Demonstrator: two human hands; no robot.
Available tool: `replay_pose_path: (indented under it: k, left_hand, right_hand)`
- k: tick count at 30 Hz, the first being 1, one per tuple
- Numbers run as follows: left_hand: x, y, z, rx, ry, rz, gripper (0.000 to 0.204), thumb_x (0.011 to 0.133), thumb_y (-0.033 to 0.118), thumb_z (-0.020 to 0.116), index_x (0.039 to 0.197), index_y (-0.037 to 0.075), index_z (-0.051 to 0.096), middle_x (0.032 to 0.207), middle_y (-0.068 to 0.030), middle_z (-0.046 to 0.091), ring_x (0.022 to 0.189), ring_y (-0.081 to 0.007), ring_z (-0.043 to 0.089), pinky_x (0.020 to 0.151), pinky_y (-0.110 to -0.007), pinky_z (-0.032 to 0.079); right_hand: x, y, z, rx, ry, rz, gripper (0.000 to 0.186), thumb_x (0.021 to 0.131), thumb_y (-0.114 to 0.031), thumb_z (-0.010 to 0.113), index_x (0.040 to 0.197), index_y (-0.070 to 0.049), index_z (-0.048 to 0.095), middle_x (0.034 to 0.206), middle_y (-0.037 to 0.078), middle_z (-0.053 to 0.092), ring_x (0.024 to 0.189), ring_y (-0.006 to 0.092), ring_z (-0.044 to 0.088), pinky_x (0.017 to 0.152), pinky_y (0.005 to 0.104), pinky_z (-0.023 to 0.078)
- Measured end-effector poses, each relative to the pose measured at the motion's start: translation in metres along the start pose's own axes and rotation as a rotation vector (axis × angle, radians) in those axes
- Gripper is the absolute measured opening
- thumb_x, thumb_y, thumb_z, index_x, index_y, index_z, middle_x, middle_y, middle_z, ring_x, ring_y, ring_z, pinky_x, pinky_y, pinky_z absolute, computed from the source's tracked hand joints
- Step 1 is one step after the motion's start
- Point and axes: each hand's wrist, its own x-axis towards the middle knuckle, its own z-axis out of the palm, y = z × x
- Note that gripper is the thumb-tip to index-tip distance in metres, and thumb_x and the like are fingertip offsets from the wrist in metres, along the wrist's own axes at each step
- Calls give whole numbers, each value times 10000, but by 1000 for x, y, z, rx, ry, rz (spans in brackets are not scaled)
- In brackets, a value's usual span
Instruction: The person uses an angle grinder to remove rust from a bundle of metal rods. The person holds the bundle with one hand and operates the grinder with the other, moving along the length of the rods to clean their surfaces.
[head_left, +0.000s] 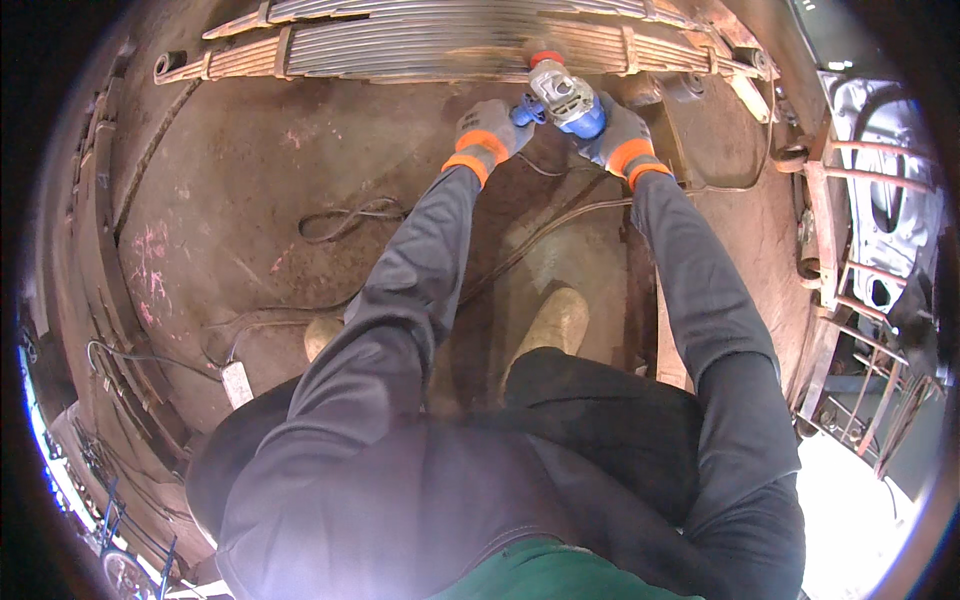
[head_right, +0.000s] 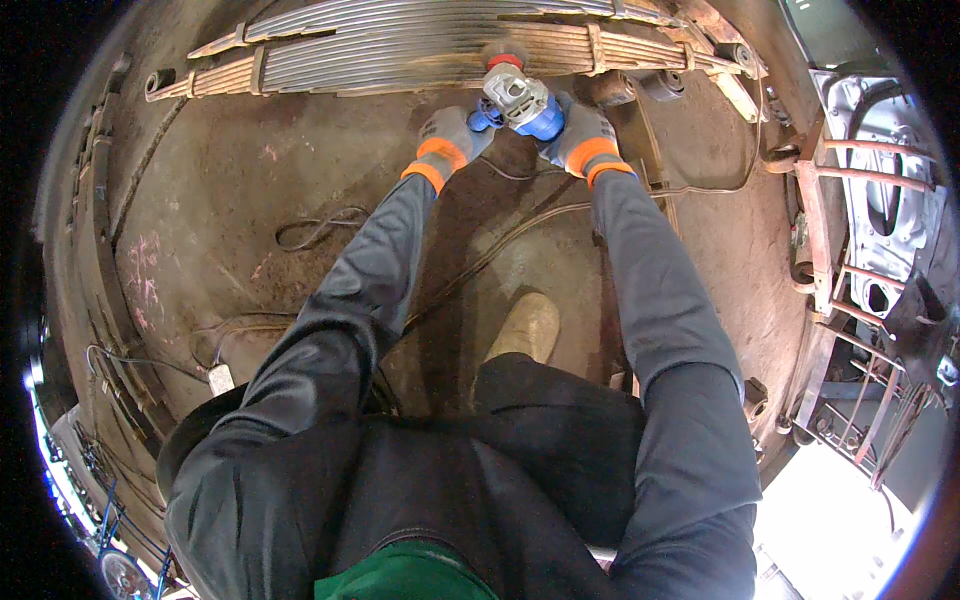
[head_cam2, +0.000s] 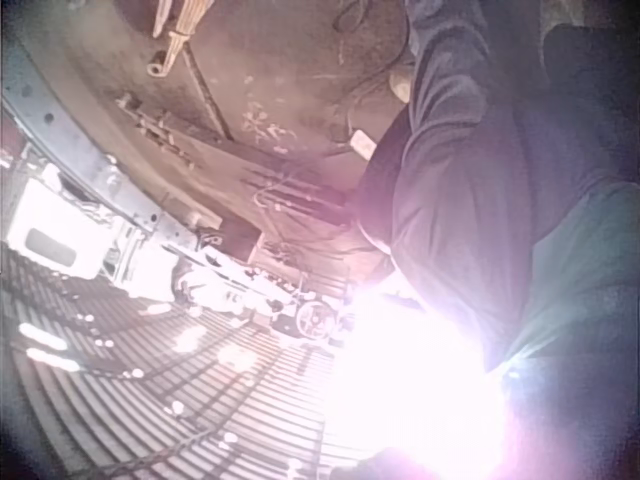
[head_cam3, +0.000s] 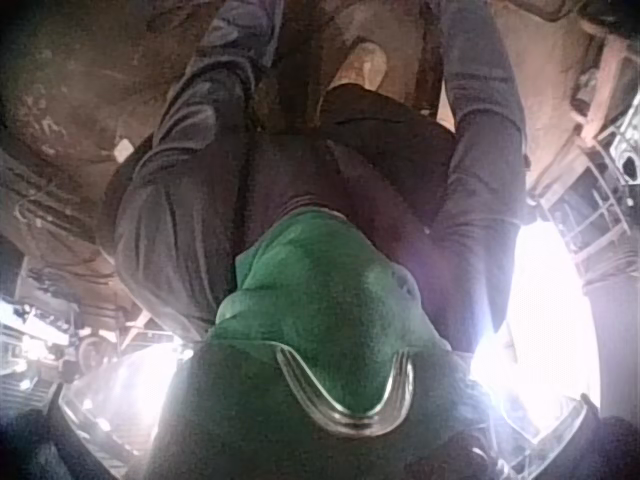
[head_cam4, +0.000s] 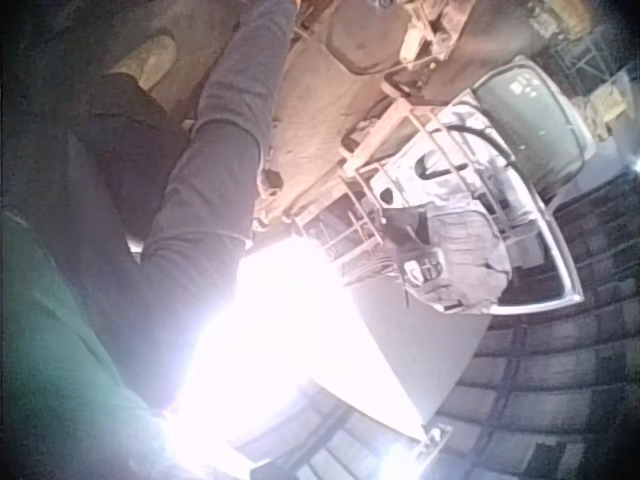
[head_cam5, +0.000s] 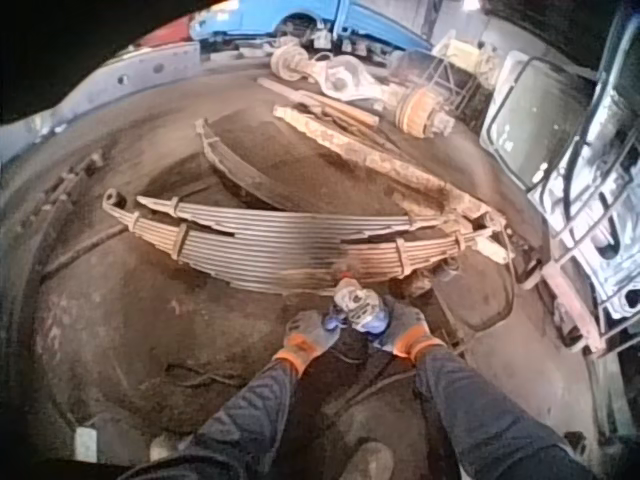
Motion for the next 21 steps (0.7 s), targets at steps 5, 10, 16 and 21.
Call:
replay_pose_path:
  k: [5, 10, 16, 21]
  left_hand:
    - [-5, 6, -11, -19, -35, 20, 491, 719, 532, 742, 877, 68, 765, 850, -223, 722, 822, -418, 703, 731, -492, 558]
    - [-9, 16, -23, 25, -72, -3, 450, 774, 504, 698, 939, 93, 777, 945, -194, 736, 898, -399, 705, 780, -478, 556]
    - [-9, 19, -30, 15, -91, 34, 447, 765, 496, 714, 936, 86, 770, 942, -197, 736, 888, -404, 706, 780, -483, 557]
    - [-3, 32, -30, 23, -88, 90, 445, 754, 475, 734, 949, 76, 762, 950, -200, 736, 874, -395, 712, 776, -488, 563]
  right_hand:
    - [2, 3, 4, 48, 6, 26, 806, 623, -325, 878, 1349, -177, 559, 1199, 133, 703, 1108, 374, 654, 952, 434, 527]
    - [8, 12, 10, 62, 45, 29, 849, 608, -344, 882, 1373, -190, 548, 1189, 128, 711, 1110, 356, 664, 944, 428, 530]
    - [14, 28, 17, 216, 52, -22, 858, 601, -272, 901, 1376, -167, 547, 1114, 108, 734, 928, 276, 718, 799, 388, 575]
    - [18, 45, 25, 323, 34, 88, 800, 586, -172, 917, 1315, -162, 590, 1059, 66, 739, 790, 185, 694, 693, 357, 575]
